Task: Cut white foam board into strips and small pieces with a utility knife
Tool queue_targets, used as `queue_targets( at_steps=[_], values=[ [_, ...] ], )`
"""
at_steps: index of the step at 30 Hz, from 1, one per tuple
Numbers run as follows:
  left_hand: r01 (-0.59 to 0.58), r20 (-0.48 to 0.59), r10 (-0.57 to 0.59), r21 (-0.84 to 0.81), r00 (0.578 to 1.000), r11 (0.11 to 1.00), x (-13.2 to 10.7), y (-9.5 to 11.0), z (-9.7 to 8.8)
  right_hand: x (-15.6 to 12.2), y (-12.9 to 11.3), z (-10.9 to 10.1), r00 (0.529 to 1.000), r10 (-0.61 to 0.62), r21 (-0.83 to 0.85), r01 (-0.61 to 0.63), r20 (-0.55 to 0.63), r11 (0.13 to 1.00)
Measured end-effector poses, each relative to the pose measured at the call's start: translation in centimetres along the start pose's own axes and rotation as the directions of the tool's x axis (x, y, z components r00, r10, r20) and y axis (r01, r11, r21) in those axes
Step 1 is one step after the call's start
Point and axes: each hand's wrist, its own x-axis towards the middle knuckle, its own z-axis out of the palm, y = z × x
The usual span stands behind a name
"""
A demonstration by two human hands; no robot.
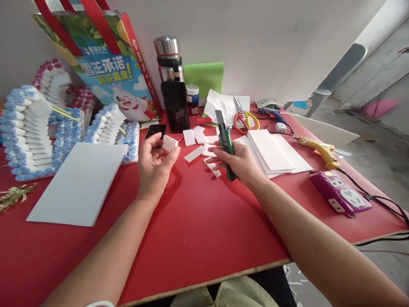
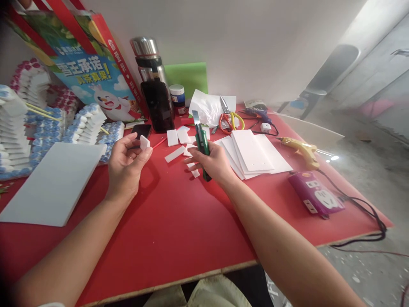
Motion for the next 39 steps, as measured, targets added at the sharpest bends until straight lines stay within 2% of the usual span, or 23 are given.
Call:
queue_targets(
  at_steps=[2,3,5,7,10,12,14,16,18,19,20,21,23,25,26,29,32,35,39],
  values=[
    [0.001,0.012,-0.001,0.015,1.0,1.0,-0.1,-0.1,0.1,0.2,0.2,-0.7,0.991,-0.061,-0.288,0.025,-0.117,0.957],
    [0.001,0.016,-0.001,0.02,1.0,1.0,-0.1,-0.1,0.1,0.2,0.3,-1.0,0.985,-0.097,-0.446,0.023,-0.143,0.895],
    [0.001,0.025,-0.002,0.021,1.0,1.0,-0.2,-0.2,0.2,-0.1,0.5,-1.2,0.984,-0.14,-0.684,0.028,-0.109,0.729],
    [0.003,0.036,-0.003,0.012,0.999,1.0,-0.3,-0.2,0.2,-0.4,0.6,-0.8,0.991,-0.133,-0.803,0.056,-0.029,0.593],
    [0.012,0.101,-0.012,0.003,0.995,1.0,-0.5,0.0,0.3,-0.9,0.4,0.0,0.992,-0.124,-0.859,0.085,0.025,0.504],
    [0.011,0.21,-0.017,0.031,0.977,0.999,-0.7,0.1,0.4,-1.0,-0.2,-0.3,0.995,-0.099,-0.859,0.051,0.001,0.51],
    [-0.035,0.341,-0.002,0.101,0.94,0.994,-1.0,0.0,0.4,-1.0,-1.2,-1.3,0.998,-0.03,-0.834,-0.024,-0.049,0.552],
    [-0.134,0.453,0.035,0.188,0.891,0.973,-1.2,-0.1,0.5,-1.1,-2.5,-3.0,0.992,0.119,-0.795,-0.112,-0.051,0.596],
    [-0.257,0.532,0.077,0.274,0.843,0.927,-1.3,-0.2,0.6,-1.2,-3.6,-4.7,0.95,0.311,-0.769,-0.189,0.013,0.611],
    [-0.315,0.555,0.093,0.321,0.827,0.893,-1.3,-0.3,0.6,-1.2,-3.9,-5.3,0.939,0.345,-0.752,-0.22,0.011,0.622],
    [-0.364,0.567,0.102,0.371,0.817,0.854,-1.2,-0.4,0.7,-1.1,-4.1,-5.7,0.944,0.328,-0.727,-0.239,-0.019,0.644],
    [-0.4,0.569,0.107,0.421,0.816,0.814,-1.2,-0.4,0.6,-1.0,-3.9,-5.8,0.963,0.261,-0.702,-0.232,-0.068,0.674],
    [-0.437,0.55,0.116,0.499,0.827,0.748,-1.0,-0.4,0.6,-0.4,-2.9,-5.4,0.983,0.04,-0.682,-0.154,-0.18,0.715],
    [-0.441,0.521,0.129,0.536,0.844,0.72,-0.8,-0.4,0.4,0.5,-1.4,-4.5,0.963,-0.155,-0.744,-0.063,-0.221,0.666],
    [-0.435,0.503,0.136,0.544,0.853,0.717,-0.8,-0.4,0.3,0.9,-0.6,-4.0,0.959,-0.198,-0.793,-0.043,-0.204,0.607],
    [-0.405,0.452,0.151,0.54,0.879,0.738,-0.7,-0.5,0.2,1.9,0.9,-2.9,0.973,-0.199,-0.89,-0.012,-0.116,0.457],
    [-0.391,0.406,0.191,0.497,0.894,0.775,-0.8,-0.4,0.1,1.9,1.0,-2.6,0.979,-0.187,-0.91,0.007,-0.077,0.415],
    [-0.407,0.372,0.252,0.433,0.893,0.804,-0.9,-0.4,0.2,1.4,0.5,-2.9,0.98,-0.17,-0.874,-0.007,-0.102,0.487],
    [-0.376,0.317,0.273,0.332,0.908,0.865,-0.9,-0.5,0.3,0.9,0.0,-4.0,0.985,-0.109,-0.715,-0.019,-0.133,0.699]
  ],
)
